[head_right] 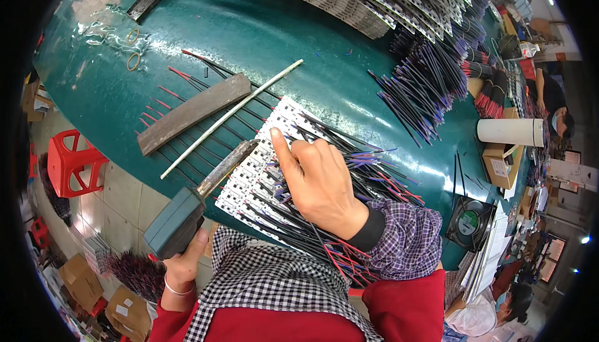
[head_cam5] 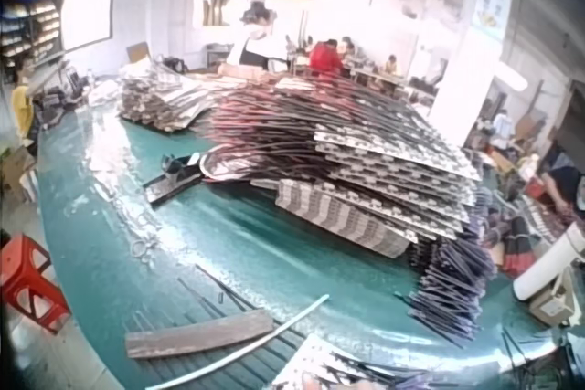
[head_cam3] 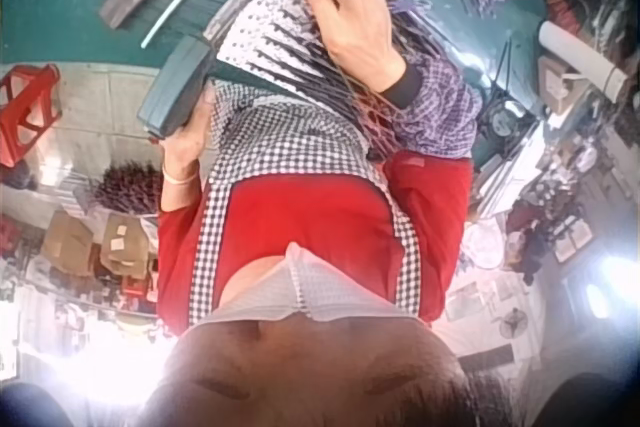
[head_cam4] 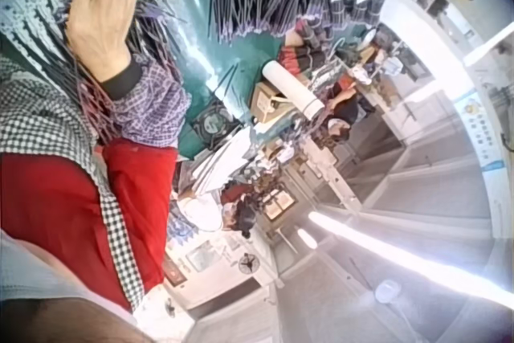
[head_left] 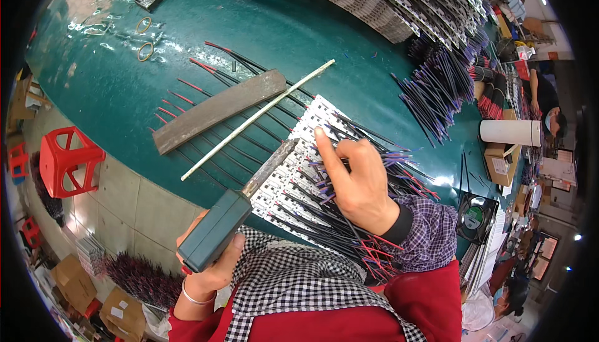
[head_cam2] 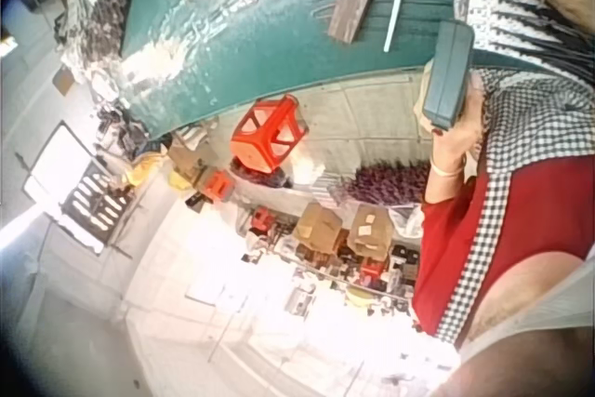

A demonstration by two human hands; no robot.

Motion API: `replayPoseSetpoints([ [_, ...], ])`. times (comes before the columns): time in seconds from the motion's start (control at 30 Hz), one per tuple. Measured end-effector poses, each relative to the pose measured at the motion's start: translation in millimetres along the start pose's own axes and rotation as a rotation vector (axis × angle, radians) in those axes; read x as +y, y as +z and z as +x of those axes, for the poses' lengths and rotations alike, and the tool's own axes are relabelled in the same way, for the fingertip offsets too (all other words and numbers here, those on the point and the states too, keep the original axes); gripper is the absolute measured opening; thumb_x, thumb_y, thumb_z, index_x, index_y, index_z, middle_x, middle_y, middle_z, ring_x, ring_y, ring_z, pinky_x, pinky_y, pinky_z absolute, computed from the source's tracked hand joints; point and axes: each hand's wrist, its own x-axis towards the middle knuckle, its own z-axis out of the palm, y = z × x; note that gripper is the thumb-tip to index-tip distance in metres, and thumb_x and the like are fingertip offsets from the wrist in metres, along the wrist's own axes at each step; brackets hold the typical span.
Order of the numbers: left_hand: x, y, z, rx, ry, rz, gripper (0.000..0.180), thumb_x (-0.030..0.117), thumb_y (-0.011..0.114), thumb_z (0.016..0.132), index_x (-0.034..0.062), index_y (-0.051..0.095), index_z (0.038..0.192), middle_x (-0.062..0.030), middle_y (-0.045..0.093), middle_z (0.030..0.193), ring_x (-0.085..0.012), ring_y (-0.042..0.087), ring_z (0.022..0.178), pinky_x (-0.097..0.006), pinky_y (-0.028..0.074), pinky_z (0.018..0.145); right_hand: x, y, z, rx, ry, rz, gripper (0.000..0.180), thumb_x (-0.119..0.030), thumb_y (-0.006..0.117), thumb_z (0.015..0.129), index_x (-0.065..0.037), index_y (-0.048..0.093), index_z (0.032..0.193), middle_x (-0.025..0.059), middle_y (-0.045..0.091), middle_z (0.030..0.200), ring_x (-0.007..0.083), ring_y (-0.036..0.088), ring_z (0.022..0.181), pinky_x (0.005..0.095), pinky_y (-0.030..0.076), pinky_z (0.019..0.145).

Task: The person solders wires onto circuit board strips using a soldering gun, stacks the assembled board, arranges a new set of circuit board strips with a stick, and solders wires onto the new strips.

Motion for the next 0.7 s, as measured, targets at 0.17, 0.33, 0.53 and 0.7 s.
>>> replayPoseSetpoints([
  [0.17, -7.2, 0.3, -2.7, -0.016, 0.007, -0.008, 0.033, 0.001, 0.076, 0.074, -0.008, 0.07, 0.105, -0.0193, 0.071, 0.1, -0.0267, 0.071, 0.084, -0.033, 0.056, 0.076, -2.2, 1.9, -5.5, -0.075, -0.048, 0.016, 0.047, -0.005, 0.063, 0.074, 0.008, 0.067, 0.118, 0.0049, 0.047, 0.077, 0.0191, 0.051, 0.069, 0.0331, 0.038, 0.058],
  [0.33, -5.6, 1.1, -2.5, -0.047, -0.008, -0.011, 0.029, -0.002, 0.074, 0.074, -0.0072, 0.071, 0.102, -0.019, 0.071, 0.1, -0.0265, 0.071, 0.084, -0.033, 0.057, 0.076, -6.7, 2.8, -3.9, -0.071, -0.02, -0.009, 0.041, 0.001, 0.064, 0.069, 0.005, 0.071, 0.11, 0.0058, 0.061, 0.084, 0.0196, 0.056, 0.067, 0.0318, 0.042, 0.055],
  [0.53, 2.6, 5.8, 4.9, -0.088, 0.065, 0.015, 0.024, -0.006, 0.073, 0.072, -0.0065, 0.07, 0.097, -0.0166, 0.07, 0.095, -0.0249, 0.07, 0.08, -0.031, 0.056, 0.071, -8.4, 4.7, -3.9, -0.054, -0.013, -0.06, 0.04, -0.002, 0.066, 0.067, 0.003, 0.071, 0.106, 0.0054, 0.062, 0.083, 0.0192, 0.059, 0.07, 0.0314, 0.042, 0.056],
  [0.7, 4.7, 8.2, 12.7, -0.101, 0.194, 0.044, 0.024, -0.006, 0.073, 0.072, -0.0066, 0.07, 0.096, -0.0159, 0.07, 0.092, -0.0249, 0.069, 0.076, -0.03, 0.055, 0.068, -7.9, 5.0, -2.0, -0.046, -0.057, -0.09, 0.029, -0.009, 0.064, 0.075, 0.002, 0.071, 0.1, 0.0031, 0.057, 0.081, 0.0155, 0.056, 0.072, 0.0294, 0.038, 0.056],
])
